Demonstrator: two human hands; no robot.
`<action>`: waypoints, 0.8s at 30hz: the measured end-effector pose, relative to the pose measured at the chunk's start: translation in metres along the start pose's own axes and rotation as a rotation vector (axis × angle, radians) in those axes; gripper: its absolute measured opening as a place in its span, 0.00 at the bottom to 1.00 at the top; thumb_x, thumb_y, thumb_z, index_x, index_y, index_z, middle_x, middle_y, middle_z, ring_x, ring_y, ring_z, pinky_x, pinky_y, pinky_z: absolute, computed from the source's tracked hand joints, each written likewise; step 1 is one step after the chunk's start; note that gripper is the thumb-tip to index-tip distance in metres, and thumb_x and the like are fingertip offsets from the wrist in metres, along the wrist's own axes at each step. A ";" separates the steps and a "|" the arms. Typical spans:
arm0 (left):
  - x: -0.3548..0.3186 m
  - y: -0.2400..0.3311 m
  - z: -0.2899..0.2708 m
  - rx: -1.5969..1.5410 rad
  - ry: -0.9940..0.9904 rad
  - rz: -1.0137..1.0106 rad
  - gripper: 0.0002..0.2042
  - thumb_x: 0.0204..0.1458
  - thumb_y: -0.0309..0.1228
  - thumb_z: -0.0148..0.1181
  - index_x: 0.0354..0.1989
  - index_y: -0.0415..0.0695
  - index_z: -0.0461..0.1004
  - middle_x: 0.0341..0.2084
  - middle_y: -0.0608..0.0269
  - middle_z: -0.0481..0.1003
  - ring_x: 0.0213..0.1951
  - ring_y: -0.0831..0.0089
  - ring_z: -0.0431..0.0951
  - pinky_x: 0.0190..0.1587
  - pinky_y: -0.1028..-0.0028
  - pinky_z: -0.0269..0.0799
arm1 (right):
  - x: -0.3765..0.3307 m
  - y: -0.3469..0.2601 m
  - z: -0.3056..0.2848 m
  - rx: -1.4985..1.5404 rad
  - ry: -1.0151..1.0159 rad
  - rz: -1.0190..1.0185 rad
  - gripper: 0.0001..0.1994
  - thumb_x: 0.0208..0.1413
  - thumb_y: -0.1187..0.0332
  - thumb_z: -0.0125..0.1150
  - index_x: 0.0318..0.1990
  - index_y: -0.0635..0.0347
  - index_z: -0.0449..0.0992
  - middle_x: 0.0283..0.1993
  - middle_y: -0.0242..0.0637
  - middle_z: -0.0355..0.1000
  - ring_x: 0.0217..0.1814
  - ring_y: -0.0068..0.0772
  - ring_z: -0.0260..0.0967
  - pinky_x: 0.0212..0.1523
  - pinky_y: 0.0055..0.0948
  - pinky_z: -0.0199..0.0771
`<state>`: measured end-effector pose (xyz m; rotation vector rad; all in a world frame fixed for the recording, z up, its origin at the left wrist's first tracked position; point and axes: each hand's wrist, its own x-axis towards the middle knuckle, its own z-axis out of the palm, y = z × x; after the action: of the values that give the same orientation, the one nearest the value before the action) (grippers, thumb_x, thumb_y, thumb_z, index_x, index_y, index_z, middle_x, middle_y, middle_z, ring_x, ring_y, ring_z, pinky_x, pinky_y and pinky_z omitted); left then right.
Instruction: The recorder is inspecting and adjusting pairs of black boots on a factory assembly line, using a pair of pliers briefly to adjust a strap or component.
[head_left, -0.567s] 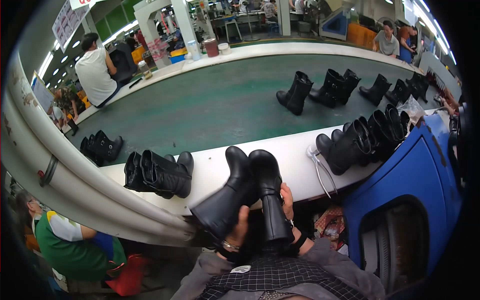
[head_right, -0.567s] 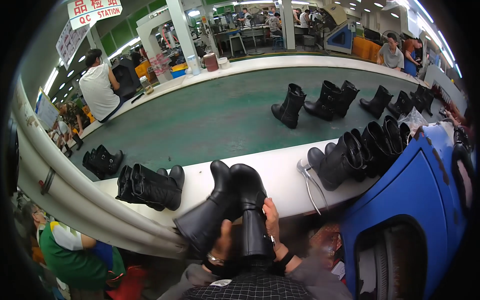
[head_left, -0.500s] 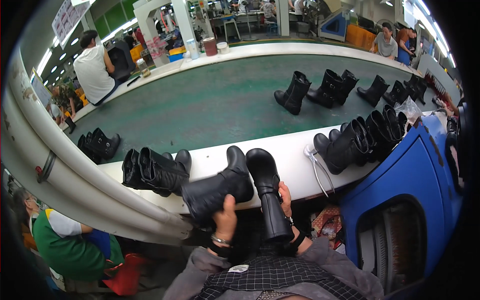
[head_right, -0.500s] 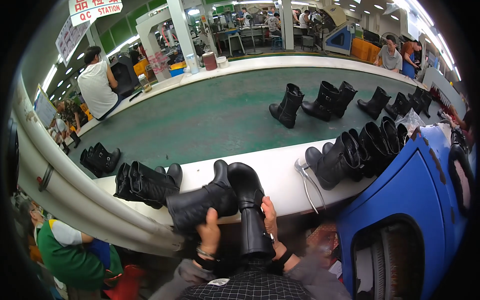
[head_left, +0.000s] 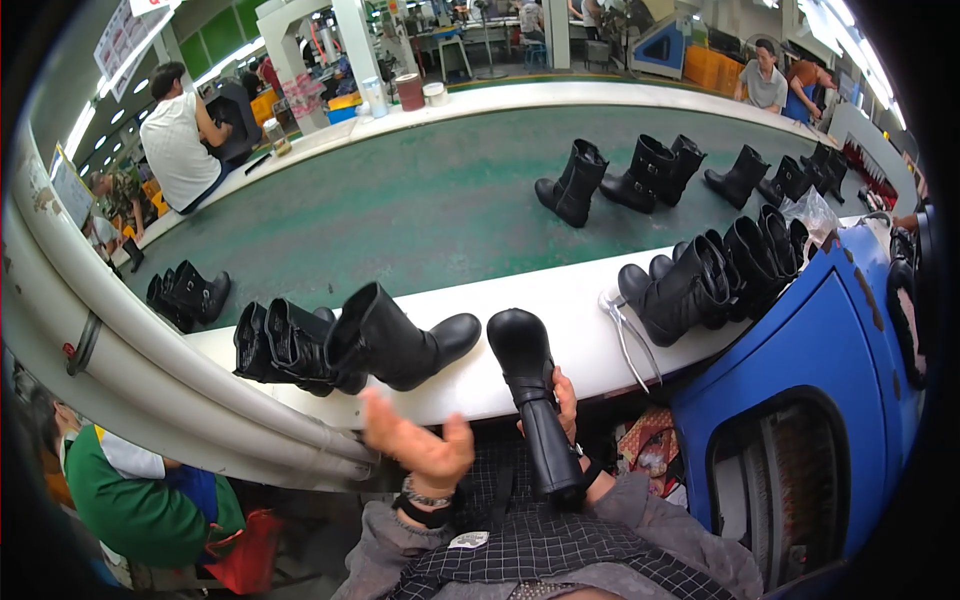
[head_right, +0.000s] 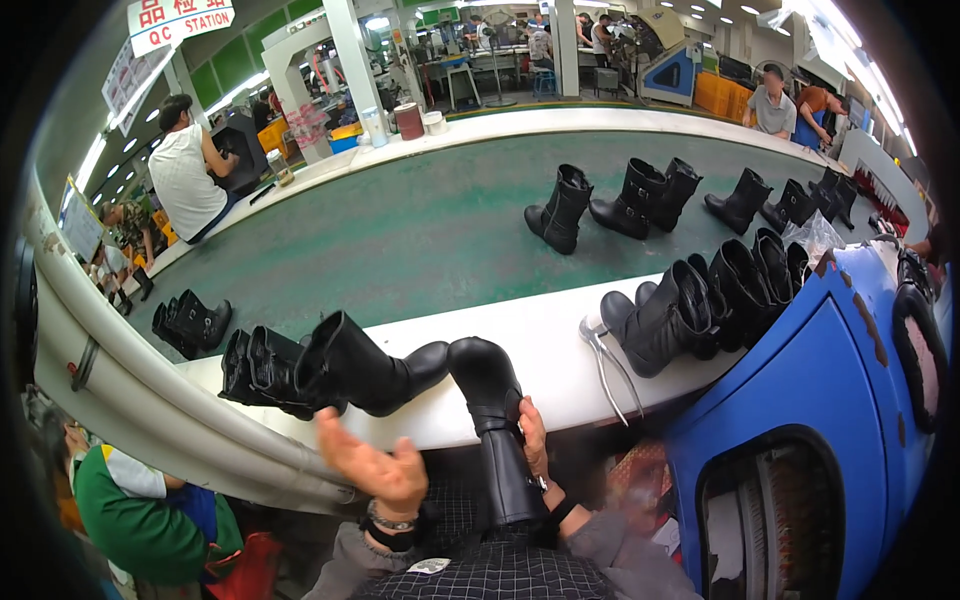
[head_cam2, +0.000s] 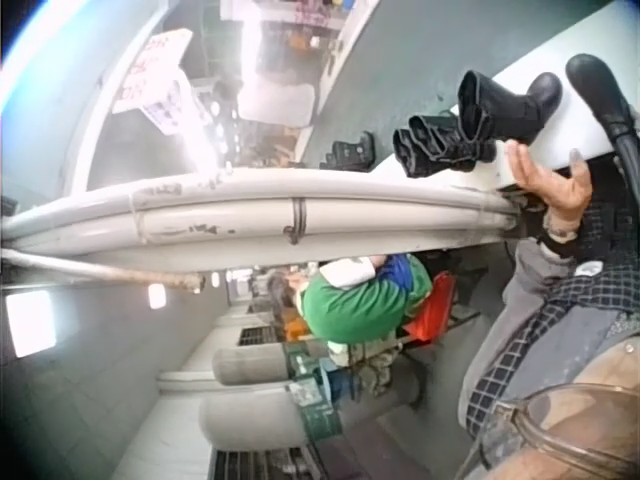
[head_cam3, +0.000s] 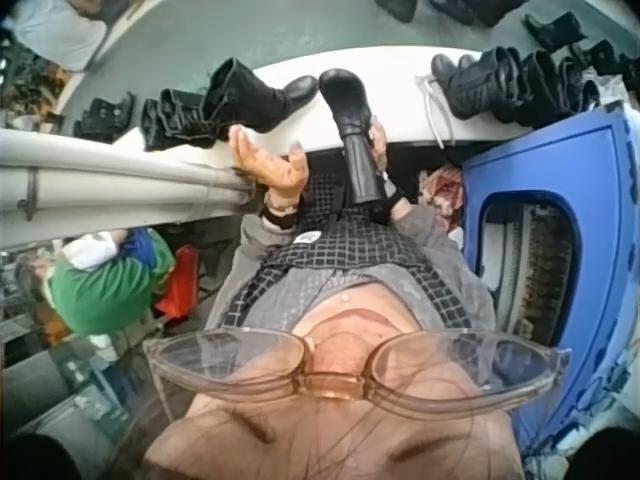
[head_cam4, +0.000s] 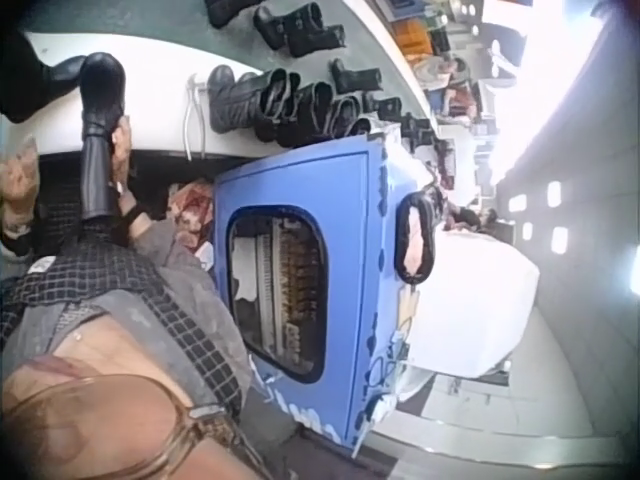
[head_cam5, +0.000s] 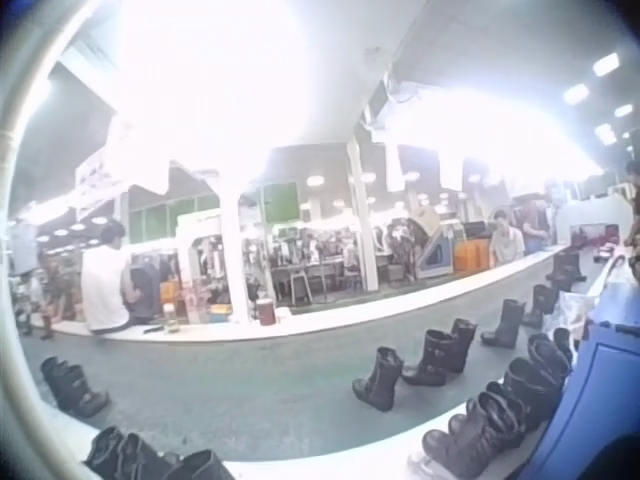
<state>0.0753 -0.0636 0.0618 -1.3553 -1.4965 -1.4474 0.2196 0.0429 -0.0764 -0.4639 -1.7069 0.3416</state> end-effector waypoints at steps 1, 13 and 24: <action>-0.001 0.007 0.010 -0.189 -0.109 -0.083 0.40 0.52 0.32 0.62 0.67 0.28 0.45 0.65 0.40 0.50 0.67 0.50 0.54 0.67 0.57 0.52 | -0.003 0.003 0.000 0.017 -0.019 -0.018 0.47 0.42 0.73 0.74 0.68 0.58 0.48 0.66 0.55 0.53 0.71 0.49 0.53 0.69 0.43 0.54; 0.018 0.019 0.081 -0.865 -0.378 -0.645 0.27 0.55 0.25 0.63 0.62 0.45 0.59 0.44 0.68 0.69 0.42 0.80 0.71 0.49 0.78 0.69 | 0.047 -0.021 -0.096 -0.377 -0.431 0.094 0.35 0.41 0.74 0.65 0.62 0.62 0.63 0.68 0.54 0.53 0.71 0.62 0.48 0.71 0.57 0.45; 0.037 0.049 0.080 -0.682 -0.583 -0.201 0.21 0.43 0.24 0.70 0.46 0.41 0.71 0.41 0.57 0.71 0.43 0.66 0.73 0.47 0.71 0.70 | 0.087 0.005 -0.150 -0.570 -0.653 0.385 0.33 0.40 0.72 0.70 0.58 0.66 0.66 0.63 0.54 0.56 0.60 0.59 0.57 0.62 0.47 0.59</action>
<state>0.1280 0.0151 0.0967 -2.2375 -1.5734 -1.9003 0.3543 0.0851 0.0237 -1.2092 -2.3566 0.2927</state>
